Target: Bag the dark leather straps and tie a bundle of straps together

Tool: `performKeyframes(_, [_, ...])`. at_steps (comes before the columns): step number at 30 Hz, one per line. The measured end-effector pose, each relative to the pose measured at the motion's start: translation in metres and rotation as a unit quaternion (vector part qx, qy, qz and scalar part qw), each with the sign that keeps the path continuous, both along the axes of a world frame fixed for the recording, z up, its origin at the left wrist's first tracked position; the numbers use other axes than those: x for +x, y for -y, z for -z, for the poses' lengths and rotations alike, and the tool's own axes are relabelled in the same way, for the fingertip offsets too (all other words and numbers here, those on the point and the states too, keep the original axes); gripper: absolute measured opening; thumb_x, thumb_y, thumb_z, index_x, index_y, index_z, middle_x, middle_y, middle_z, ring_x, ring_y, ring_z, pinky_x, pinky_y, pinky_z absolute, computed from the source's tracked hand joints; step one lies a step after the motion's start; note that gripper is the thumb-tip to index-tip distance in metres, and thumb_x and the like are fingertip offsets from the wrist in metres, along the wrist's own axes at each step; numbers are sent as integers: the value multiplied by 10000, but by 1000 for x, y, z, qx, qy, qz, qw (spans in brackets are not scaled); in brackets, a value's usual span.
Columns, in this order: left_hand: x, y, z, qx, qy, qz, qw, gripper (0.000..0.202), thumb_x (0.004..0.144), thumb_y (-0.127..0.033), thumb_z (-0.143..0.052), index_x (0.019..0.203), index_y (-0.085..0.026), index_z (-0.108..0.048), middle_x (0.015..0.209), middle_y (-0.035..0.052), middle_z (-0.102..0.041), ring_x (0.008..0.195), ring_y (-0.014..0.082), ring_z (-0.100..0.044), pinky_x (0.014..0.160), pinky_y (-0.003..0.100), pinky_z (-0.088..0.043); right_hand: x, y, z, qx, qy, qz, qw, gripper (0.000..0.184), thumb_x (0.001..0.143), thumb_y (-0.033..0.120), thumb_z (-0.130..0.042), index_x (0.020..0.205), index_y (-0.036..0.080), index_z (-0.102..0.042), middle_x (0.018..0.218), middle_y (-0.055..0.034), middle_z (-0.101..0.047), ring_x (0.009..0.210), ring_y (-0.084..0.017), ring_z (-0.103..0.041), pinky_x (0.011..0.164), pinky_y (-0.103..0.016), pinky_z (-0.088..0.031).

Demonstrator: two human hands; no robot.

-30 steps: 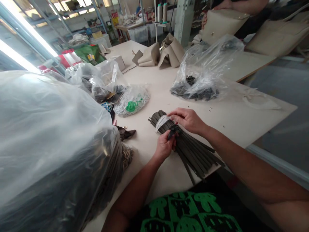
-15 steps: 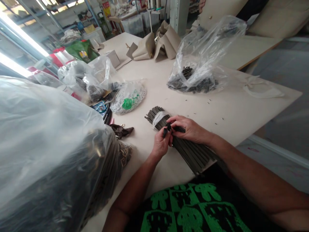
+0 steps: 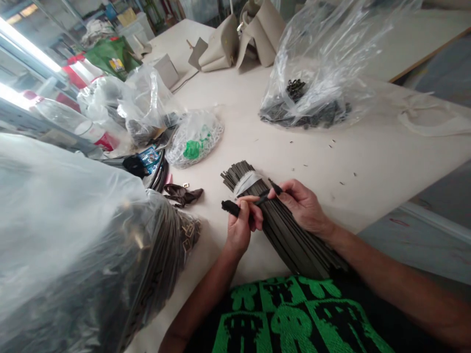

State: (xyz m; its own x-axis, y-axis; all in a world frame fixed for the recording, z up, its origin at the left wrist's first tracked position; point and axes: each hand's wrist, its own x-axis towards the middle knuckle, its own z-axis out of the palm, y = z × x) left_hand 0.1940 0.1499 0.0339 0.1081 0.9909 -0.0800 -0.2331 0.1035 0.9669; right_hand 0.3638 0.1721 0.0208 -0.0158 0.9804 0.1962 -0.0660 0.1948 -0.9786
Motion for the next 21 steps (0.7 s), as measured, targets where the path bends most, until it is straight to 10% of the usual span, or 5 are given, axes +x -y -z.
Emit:
performKeyframes(7, [-44, 27, 3, 18, -220, -51, 974, 430, 1015, -515, -396, 1187, -203, -636, 1138, 99, -655, 889, 159, -631, 692, 258, -484, -4, -1, 10, -77, -188, 58, 977, 318, 887, 472, -678, 845, 232, -474, 575, 91, -482, 475, -67, -423, 544, -215, -432])
performKeyframes(12, [-70, 40, -2, -15, -475, 65, 878, 448, 1007, -486, -396, 840, -170, -666, 782, 50, -623, 741, 171, -566, 696, 285, -405, 1, -14, 15, -158, -154, 24, 975, 357, 839, 502, -696, 823, 221, -476, 528, 88, -446, 427, -64, -354, 409, -201, -247])
performKeyframes(16, [-72, 40, -6, 8, -395, 94, 914, 489, 987, -487, -446, 642, -174, -595, 748, 47, -612, 716, 162, -568, 683, 274, -418, 2, -27, 17, -188, -103, 25, 976, 347, 826, 512, -668, 807, 212, -496, 519, 86, -425, 411, -65, -299, 403, -219, -227])
performKeyframes(21, [-55, 34, 3, 89, -216, 72, 970, 501, 937, -552, -523, 627, -186, -666, 1069, 126, -707, 1133, 285, -589, 1030, 426, -430, -2, -25, 13, -112, 71, 45, 990, 278, 891, 440, -564, 758, 199, -525, 528, 53, -456, 503, -99, -425, 534, -245, -372])
